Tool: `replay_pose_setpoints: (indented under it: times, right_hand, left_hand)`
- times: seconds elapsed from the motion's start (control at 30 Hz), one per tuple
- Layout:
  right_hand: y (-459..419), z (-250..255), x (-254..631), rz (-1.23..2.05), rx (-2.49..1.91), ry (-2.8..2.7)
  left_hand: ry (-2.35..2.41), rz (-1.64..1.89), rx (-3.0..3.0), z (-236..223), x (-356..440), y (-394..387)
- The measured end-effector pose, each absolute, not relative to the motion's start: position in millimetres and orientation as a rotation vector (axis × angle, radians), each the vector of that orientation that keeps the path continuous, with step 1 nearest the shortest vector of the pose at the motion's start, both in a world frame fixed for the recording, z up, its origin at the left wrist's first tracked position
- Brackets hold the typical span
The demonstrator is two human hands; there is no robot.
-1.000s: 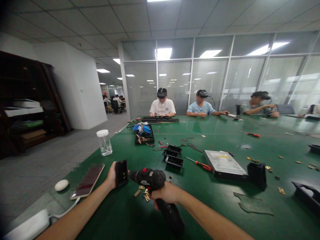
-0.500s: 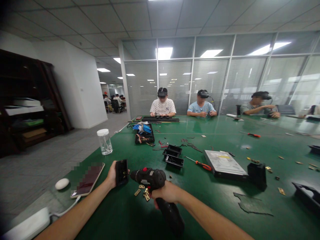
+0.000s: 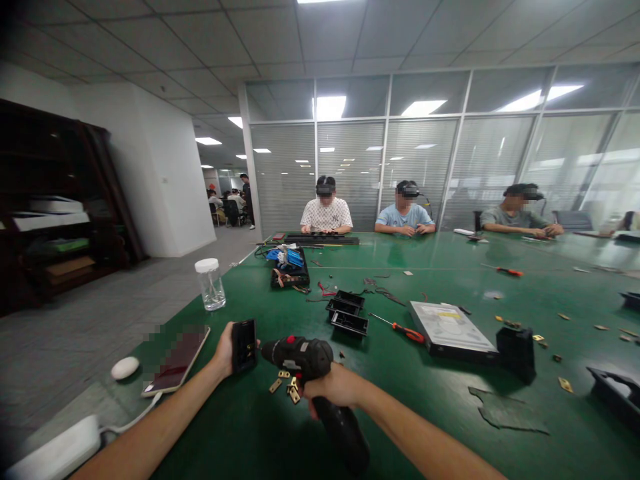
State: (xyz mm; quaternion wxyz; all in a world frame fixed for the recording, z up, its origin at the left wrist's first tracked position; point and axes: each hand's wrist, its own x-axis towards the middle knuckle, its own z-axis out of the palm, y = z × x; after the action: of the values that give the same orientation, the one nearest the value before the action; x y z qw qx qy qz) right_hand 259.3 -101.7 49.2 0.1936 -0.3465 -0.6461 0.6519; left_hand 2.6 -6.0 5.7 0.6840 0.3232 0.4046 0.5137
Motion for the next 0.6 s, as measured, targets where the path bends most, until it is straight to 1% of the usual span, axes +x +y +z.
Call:
replay_pose_setpoints:
  times: [0.2,0.43,0.6]
  right_hand:
    - [-104.4,53.5,258.5,1.821,-0.975,-1.814]
    - [-105.0,53.5,256.6,1.780,-1.088,-1.830]
    - [-104.6,51.4,257.6,1.773,-1.057,-1.851]
  left_hand:
    - [0.901,1.140,0.708,4.8,2.0,-6.0]
    - [0.915,1.148,0.709,3.9,1.5,-4.6]
    - [0.901,1.136,0.729,3.0,1.2,-4.1]
